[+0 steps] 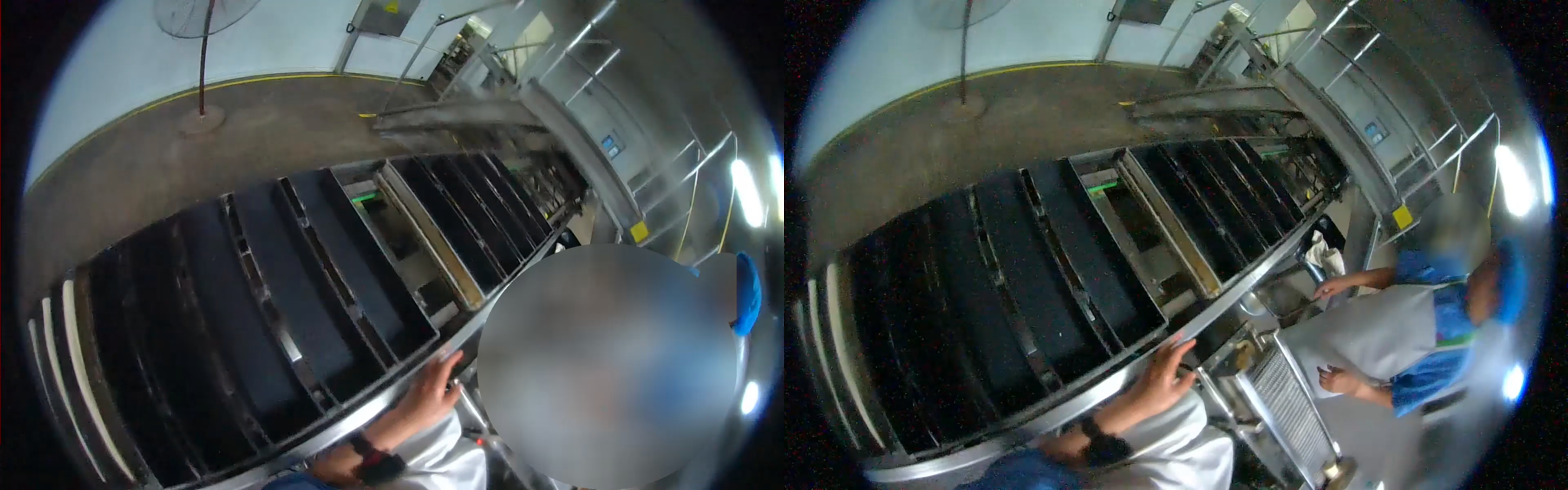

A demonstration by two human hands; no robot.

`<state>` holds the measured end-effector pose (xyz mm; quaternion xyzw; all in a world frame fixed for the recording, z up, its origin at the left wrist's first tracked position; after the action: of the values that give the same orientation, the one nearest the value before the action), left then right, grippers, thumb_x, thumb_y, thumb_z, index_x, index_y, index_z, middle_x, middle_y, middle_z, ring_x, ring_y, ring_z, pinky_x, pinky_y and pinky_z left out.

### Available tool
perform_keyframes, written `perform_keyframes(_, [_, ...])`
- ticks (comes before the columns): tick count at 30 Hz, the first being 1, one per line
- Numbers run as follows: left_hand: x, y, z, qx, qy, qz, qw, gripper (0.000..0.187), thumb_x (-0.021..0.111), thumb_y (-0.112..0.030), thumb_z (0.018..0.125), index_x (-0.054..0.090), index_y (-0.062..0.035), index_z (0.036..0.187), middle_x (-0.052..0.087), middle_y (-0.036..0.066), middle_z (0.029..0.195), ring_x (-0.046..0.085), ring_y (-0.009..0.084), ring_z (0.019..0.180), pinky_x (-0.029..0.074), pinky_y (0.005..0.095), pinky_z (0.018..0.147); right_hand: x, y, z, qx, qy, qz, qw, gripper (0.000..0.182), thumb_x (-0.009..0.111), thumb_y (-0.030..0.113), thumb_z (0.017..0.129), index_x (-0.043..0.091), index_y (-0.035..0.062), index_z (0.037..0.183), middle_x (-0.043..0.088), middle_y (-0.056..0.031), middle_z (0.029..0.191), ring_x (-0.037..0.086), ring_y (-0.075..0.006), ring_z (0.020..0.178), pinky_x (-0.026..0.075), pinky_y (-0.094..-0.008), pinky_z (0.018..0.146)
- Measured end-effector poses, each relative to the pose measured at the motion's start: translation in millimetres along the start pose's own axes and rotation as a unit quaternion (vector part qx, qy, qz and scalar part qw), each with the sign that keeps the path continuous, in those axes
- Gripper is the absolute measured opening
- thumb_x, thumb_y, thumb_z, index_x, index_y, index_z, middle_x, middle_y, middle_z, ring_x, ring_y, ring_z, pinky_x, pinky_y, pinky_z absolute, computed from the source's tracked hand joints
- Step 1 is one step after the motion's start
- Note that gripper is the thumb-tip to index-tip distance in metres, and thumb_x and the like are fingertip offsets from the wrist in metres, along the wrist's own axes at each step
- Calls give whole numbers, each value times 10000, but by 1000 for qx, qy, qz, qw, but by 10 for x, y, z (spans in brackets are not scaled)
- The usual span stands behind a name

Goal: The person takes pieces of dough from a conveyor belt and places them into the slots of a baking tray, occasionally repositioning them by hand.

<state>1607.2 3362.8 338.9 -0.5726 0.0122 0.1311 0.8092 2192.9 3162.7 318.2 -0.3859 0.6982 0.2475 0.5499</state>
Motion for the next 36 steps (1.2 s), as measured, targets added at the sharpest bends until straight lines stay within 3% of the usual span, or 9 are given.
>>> perform_keyframes(1, [-48, -46, -2, 18, -16, 14, 1000, 638, 674, -88, 829, 388, -35, 1397, 450, 244, 1376, 460, 425, 1242, 410, 489, 1018, -97, 155, -27, -3, 1, 6, 1000, 450, 606, 372, 927, 586, 38, 1229, 640, -142, 1055, 589, -298, 900, 476, -412, 784])
perform_keyframes(17, [102, 567, 132, 26, 11, -79, 996, 726, 677, -113, 837, 299, 41, 1437, 415, 282, 1417, 435, 420, 1302, 367, 442, 1091, -641, 1216, -238, 24, 26, 28, 999, 452, 618, 305, 945, 557, 17, 1288, 637, -69, 1132, 591, -185, 1001, 466, -301, 887])
perform_keyframes(24, [-183, -119, 344, 35, -2, -20, 999, 710, 676, -135, 853, 300, 32, 1431, 398, 290, 1421, 414, 448, 1297, 341, 465, 1094, -825, 554, -62, -53, 14, 61, 997, 556, 703, 253, 802, 552, -3, 1271, 591, -192, 1221, 544, -318, 1136, 439, -394, 969])
perform_keyframes(28, [-245, -255, 361, 22, 11, 13, 1000, 736, 705, -146, 844, 313, 16, 1445, 395, 256, 1440, 397, 401, 1336, 326, 448, 1109, -698, 198, 252, -230, -65, 69, 969, 626, 752, 224, 720, 549, -14, 1262, 565, -262, 1271, 517, -395, 1214, 424, -446, 1016])
perform_keyframes(30, [-282, -350, 389, 24, 5, 26, 999, 729, 705, -123, 842, 315, 15, 1443, 399, 258, 1434, 398, 406, 1333, 326, 445, 1111, -770, 134, 355, -151, -38, 27, 987, 640, 792, 264, 687, 580, 6, 1233, 658, -240, 1088, 607, -372, 1096, 475, -435, 936])
perform_keyframes(31, [-306, -365, 392, 46, 4, 16, 999, 712, 698, -111, 848, 319, 14, 1437, 407, 259, 1422, 401, 409, 1327, 329, 444, 1111, -1055, 641, 61, -142, -51, 14, 988, 632, 790, 243, 719, 562, 0, 1255, 663, -244, 1066, 613, -384, 1081, 482, -434, 924])
perform_keyframes(32, [-295, -377, 407, 13, 10, 14, 1000, 700, 697, -99, 846, 328, 10, 1430, 415, 261, 1413, 408, 415, 1319, 336, 447, 1105, -1390, 1045, -236, -9, 6, 145, 989, 603, 774, 209, 754, 542, -9, 1266, 642, -261, 1111, 592, -398, 1110, 477, -441, 939])
perform_keyframes(34, [-270, -353, 440, -53, 40, 9, 998, 681, 706, -119, 854, 357, -53, 1436, 374, 190, 1493, 383, 342, 1369, 417, 419, 1027, -1004, 675, 378, -171, -112, 92, 975, 603, 767, 165, 739, 530, 1, 1268, 582, -275, 1197, 555, -418, 1132, 462, -452, 964])
perform_keyframes(36, [-242, -376, 459, -55, 37, 31, 997, 672, 698, -89, 856, 362, -93, 1438, 341, 149, 1523, 381, 304, 1375, 440, 421, 1000, -943, 807, 665, -194, -134, 107, 966, 647, 739, 115, 722, 480, -4, 1303, 550, -283, 1235, 501, -450, 1178, 424, -484, 1005])
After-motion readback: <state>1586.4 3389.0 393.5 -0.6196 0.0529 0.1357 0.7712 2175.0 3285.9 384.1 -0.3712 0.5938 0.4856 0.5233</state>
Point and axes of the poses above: each hand's wrist, its own z-axis towards the middle knuckle, its own x-axis out of the palm, y = z × x, the point moved 6 cm from there along z, towards the middle knuckle
